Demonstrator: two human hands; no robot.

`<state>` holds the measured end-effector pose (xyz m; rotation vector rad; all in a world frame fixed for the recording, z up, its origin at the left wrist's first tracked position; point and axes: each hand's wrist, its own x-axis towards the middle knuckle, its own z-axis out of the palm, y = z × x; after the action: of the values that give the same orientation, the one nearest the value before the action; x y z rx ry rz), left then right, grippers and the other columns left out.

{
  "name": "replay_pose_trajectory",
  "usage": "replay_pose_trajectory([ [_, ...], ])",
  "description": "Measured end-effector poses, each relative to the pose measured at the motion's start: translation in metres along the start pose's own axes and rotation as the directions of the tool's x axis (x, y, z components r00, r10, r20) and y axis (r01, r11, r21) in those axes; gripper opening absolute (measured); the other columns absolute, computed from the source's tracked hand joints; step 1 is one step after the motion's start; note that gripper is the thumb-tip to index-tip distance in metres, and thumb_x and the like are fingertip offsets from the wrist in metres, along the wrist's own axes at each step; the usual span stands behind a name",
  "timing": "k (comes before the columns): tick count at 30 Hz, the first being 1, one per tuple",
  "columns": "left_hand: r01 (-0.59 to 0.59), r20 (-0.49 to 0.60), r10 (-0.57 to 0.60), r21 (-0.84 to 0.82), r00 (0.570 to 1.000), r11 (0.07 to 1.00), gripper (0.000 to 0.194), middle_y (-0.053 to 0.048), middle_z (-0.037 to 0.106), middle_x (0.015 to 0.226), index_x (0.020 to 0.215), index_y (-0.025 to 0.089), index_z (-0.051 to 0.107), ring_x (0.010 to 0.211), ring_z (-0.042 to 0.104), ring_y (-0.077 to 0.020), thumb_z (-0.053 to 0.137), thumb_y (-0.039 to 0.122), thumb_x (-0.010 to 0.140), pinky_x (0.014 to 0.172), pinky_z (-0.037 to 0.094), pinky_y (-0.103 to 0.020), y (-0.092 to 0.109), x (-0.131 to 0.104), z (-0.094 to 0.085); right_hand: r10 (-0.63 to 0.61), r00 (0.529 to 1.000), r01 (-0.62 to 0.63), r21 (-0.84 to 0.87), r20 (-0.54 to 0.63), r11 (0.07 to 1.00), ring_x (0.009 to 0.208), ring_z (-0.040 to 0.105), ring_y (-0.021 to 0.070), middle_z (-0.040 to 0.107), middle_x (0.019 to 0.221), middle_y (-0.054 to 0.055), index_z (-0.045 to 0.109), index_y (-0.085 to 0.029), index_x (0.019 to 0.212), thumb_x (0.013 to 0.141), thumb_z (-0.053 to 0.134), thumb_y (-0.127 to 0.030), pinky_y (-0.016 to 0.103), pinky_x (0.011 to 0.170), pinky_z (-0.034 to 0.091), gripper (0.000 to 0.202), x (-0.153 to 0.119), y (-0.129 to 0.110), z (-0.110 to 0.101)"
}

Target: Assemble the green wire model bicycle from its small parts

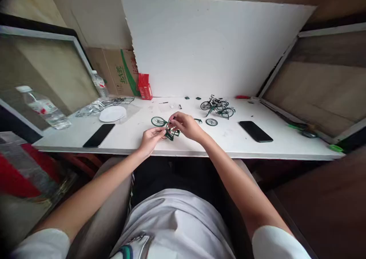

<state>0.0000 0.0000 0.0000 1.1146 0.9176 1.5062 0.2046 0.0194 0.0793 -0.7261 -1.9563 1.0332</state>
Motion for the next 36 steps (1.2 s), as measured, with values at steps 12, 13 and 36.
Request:
replay_pose_trajectory([
  [12, -0.001, 0.018, 0.001, 0.022, 1.0, 1.0, 0.05, -0.014, 0.083, 0.103, 0.102, 0.011, 0.082, 0.077, 0.075, -0.0189, 0.098, 0.044, 0.067, 0.081, 0.063, -0.037, 0.0017, -0.0036, -0.0011, 0.0, 0.999, -0.002, -0.06, -0.044, 0.998, 0.1, 0.081, 0.0265, 0.08, 0.101, 0.009, 0.07, -0.021, 0.107, 0.098, 0.07, -0.059, 0.04, 0.085, 0.07, 0.039, 0.0002, -0.0031, 0.003],
  [13, -0.003, 0.02, 0.003, 0.032, 1.0, 0.999, 0.05, -0.014, 0.083, 0.103, 0.102, 0.011, 0.082, 0.078, 0.076, -0.0194, 0.098, 0.044, 0.067, 0.082, 0.063, -0.037, 0.0019, -0.004, -0.0011, -0.006, 0.999, 0.002, -0.073, -0.048, 0.997, 0.099, 0.081, 0.0265, 0.08, 0.1, 0.009, 0.07, -0.021, 0.106, 0.098, 0.07, -0.059, 0.04, 0.086, 0.07, 0.038, 0.0003, -0.0028, 0.0032],
  [36, -0.093, 0.087, 0.08, 0.158, 0.993, 0.983, 0.048, -0.017, 0.084, 0.106, 0.101, 0.011, 0.083, 0.087, 0.08, -0.0266, 0.094, 0.048, 0.072, 0.09, 0.067, -0.046, 0.0005, -0.0086, -0.0015, -0.112, 0.992, 0.035, -0.702, -0.065, 0.711, 0.053, 0.045, 0.0132, 0.061, 0.057, 0.0, 0.055, -0.022, 0.071, 0.108, 0.051, -0.056, 0.028, 0.06, 0.03, 0.05, -0.002, -0.0046, 0.0042],
])
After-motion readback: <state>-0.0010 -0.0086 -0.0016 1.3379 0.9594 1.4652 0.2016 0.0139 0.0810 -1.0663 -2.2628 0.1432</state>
